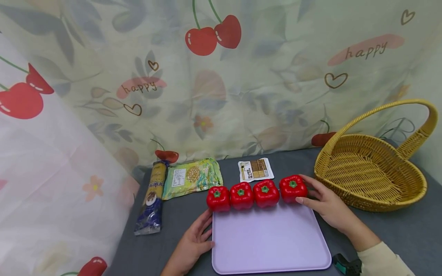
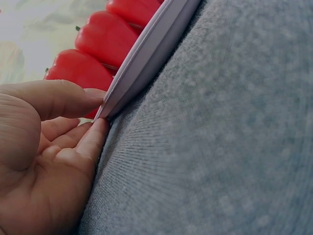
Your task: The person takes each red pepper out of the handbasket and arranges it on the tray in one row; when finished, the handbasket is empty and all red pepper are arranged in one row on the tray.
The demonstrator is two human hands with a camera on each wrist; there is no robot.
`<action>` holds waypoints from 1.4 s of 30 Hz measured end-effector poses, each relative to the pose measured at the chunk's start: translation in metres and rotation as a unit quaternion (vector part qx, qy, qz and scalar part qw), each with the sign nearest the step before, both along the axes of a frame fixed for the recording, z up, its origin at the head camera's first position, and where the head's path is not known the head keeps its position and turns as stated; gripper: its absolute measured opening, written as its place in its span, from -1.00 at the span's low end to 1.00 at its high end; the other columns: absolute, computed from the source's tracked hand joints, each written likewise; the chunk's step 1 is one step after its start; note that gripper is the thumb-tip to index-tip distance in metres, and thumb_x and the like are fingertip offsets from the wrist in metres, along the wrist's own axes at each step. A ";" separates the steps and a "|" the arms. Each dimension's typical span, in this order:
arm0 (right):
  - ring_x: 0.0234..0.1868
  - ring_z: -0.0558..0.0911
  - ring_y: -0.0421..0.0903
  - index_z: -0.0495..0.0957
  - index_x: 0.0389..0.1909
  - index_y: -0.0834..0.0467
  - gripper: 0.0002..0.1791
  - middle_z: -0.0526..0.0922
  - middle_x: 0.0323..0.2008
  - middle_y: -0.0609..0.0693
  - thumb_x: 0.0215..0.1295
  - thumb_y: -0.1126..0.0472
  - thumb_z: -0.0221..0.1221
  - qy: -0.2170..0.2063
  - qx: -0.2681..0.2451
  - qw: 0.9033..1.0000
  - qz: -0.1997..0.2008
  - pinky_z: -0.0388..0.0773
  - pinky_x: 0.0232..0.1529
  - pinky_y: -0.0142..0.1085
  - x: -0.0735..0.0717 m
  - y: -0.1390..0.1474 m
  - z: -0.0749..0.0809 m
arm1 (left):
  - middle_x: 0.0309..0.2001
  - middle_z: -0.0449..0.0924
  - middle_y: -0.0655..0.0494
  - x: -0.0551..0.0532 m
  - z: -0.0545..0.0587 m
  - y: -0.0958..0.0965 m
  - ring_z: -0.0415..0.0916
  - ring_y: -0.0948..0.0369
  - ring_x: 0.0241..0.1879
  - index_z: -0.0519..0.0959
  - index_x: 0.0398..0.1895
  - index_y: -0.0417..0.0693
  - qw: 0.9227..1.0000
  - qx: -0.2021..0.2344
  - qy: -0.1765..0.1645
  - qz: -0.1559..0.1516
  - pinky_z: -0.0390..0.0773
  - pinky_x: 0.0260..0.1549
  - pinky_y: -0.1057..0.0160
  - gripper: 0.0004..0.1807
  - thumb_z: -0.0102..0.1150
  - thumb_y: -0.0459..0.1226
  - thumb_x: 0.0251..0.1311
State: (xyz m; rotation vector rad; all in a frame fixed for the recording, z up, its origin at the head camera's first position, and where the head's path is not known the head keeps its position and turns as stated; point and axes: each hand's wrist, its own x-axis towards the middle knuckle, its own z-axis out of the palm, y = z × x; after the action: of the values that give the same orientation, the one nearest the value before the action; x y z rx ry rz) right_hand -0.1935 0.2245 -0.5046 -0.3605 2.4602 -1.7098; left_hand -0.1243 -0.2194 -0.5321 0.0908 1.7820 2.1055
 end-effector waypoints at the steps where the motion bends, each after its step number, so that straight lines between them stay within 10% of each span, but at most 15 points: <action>1: 0.46 0.42 0.47 0.12 0.74 0.16 -0.05 0.19 0.60 0.37 0.51 0.04 0.39 0.001 0.001 1.000 -0.001 0.68 0.20 0.04 0.000 0.000 0.000 | 0.75 -0.10 -0.17 0.000 0.000 0.000 -0.10 -0.14 0.69 -0.02 0.78 -0.22 1.000 0.000 0.001 -0.001 0.39 0.43 0.16 0.11 0.19 -0.75 0.16; 28: 0.22 0.63 0.27 0.16 0.62 0.32 -0.10 0.41 0.38 0.36 0.43 0.21 0.44 -0.013 -0.035 0.999 -0.012 0.73 0.03 -0.30 -0.003 -0.005 -0.006 | 0.75 -0.11 -0.18 -0.005 -0.004 0.000 -0.10 -0.16 0.69 -0.02 0.78 -0.21 1.000 0.000 -0.004 0.001 0.39 0.43 0.14 0.13 0.21 -0.76 0.14; 42: 0.29 0.57 0.35 0.24 0.61 0.28 -0.18 0.47 0.35 0.33 0.50 0.14 0.40 0.032 0.027 0.999 -0.019 0.77 -0.01 -0.21 0.004 0.003 0.016 | 0.73 -0.05 -0.22 -0.007 -0.004 0.003 -0.05 -0.17 0.67 -0.01 0.76 -0.27 1.000 -0.004 0.000 0.006 0.41 0.42 0.15 0.07 0.28 -0.66 0.23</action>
State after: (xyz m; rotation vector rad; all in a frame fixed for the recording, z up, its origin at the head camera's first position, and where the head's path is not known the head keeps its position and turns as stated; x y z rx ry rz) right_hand -0.1899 0.2275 -0.4891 -0.3712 2.5681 -1.6683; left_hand -0.1315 -0.2161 -0.5364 0.0786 1.7952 2.1060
